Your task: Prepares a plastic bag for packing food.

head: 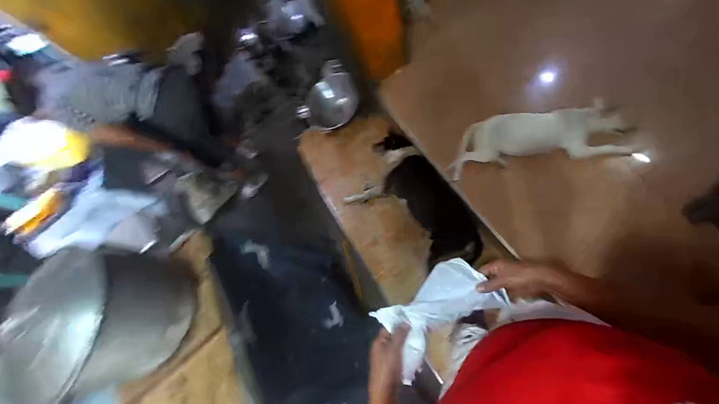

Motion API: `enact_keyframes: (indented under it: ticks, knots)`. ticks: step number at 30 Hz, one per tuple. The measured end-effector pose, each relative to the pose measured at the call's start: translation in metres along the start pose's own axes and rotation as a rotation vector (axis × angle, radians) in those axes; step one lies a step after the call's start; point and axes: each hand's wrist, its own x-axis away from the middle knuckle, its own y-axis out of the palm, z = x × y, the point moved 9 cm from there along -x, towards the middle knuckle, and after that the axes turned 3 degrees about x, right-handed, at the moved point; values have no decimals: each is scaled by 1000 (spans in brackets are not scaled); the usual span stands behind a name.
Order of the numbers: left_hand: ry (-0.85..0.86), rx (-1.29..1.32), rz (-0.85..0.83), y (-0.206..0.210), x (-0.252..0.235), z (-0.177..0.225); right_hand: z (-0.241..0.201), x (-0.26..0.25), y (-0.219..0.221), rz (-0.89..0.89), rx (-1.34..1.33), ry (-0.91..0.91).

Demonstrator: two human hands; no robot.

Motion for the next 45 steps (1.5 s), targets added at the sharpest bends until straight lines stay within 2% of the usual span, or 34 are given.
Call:
enact_keyframes:
  ticks: [3,7,10,13,17,19,23,25,29,31,35,37,40,42,43,45]
  knots:
    - [73,-116,-159,57,-73,76,-15,33,-75,217,-139,-38]
    - [141,-225,-348,150,-132,182,-50,82,-165,497,-280,-142]
    - [242,-202,-438,216,-166,256,-68,101,-226,651,-334,-140]
    - [325,-155,-446,264,-212,308,-80,87,-286,607,-354,-145]
    - [160,-225,-253,296,-262,358,-120,57,-374,559,-247,-241]
    - [85,-241,-186,310,-281,388,-158,57,-418,623,-190,-242]
    - [38,-235,-243,346,-299,452,-214,77,-489,760,1,-321]
    - [48,-208,-264,366,-309,489,-233,90,-525,797,-79,-297]
    - [92,-188,-370,419,-338,561,-263,116,-600,853,-517,-279]
    - [174,-227,-420,452,-365,596,-268,133,-645,983,-645,-248]
    - [348,-350,-374,520,-432,666,-247,172,-749,1428,-760,-102]
    - [487,-429,-441,564,-457,708,-237,182,-795,1609,-808,-118]
    - [599,-442,-608,652,-489,770,-255,168,-852,1745,-867,-99]
    - [646,-511,-761,720,-508,811,-297,132,-899,1754,-883,-88]
    - [641,-559,-840,749,-513,825,-322,106,-918,1711,-900,-106]
    - [622,-615,-1006,808,-516,863,-381,59,-972,1520,-909,-285]
